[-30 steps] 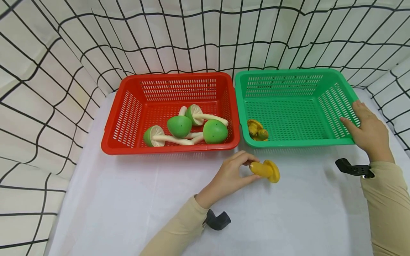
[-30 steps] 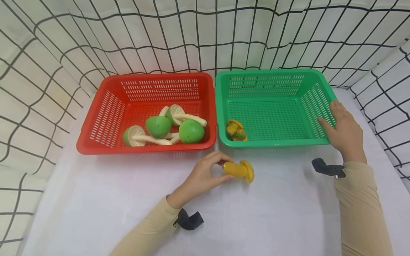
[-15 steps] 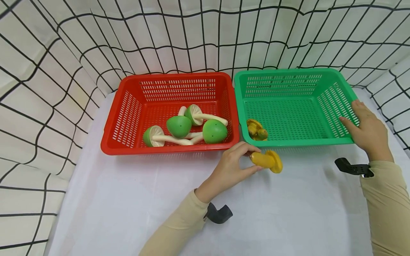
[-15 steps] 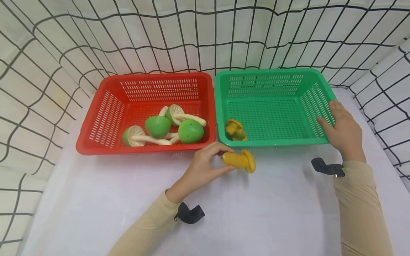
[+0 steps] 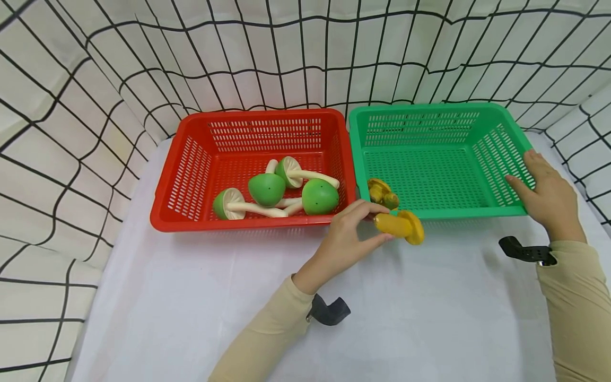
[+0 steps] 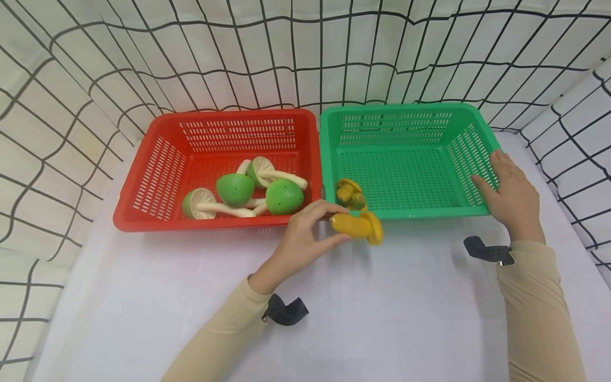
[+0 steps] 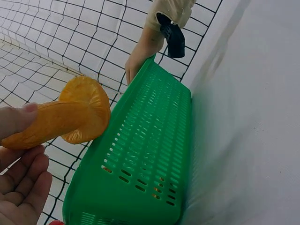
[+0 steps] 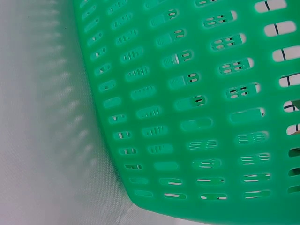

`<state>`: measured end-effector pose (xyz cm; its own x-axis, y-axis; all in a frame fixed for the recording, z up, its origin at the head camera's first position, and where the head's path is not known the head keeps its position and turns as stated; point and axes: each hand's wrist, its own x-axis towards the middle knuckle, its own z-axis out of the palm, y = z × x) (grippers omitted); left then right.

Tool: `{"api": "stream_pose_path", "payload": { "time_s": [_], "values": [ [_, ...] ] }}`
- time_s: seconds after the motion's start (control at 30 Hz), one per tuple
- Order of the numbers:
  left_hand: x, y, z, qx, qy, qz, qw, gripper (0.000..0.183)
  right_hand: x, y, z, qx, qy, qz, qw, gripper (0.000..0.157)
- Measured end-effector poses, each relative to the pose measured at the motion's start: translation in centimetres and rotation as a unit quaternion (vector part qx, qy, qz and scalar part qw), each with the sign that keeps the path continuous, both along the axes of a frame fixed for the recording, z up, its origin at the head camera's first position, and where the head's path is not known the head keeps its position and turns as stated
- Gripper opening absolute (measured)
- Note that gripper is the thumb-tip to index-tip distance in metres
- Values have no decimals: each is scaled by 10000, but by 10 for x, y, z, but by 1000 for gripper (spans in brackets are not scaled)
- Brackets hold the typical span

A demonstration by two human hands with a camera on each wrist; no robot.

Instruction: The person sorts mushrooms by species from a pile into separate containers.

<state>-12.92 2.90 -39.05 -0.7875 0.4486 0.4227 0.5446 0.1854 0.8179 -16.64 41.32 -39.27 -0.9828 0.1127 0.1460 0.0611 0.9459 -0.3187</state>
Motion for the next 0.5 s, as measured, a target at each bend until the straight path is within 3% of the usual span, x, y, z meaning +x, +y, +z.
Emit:
{"api": "stream_pose_path", "payload": {
  "time_s": [0.27,0.5],
  "values": [
    [-7,2,6,20,222,290,9993,37,2,0,0,-46,-59,47,10000,67],
    [-15,10,11,44,25,359,9993,36,1,-1,0,-11,-7,1,10000,67]
  ]
}}
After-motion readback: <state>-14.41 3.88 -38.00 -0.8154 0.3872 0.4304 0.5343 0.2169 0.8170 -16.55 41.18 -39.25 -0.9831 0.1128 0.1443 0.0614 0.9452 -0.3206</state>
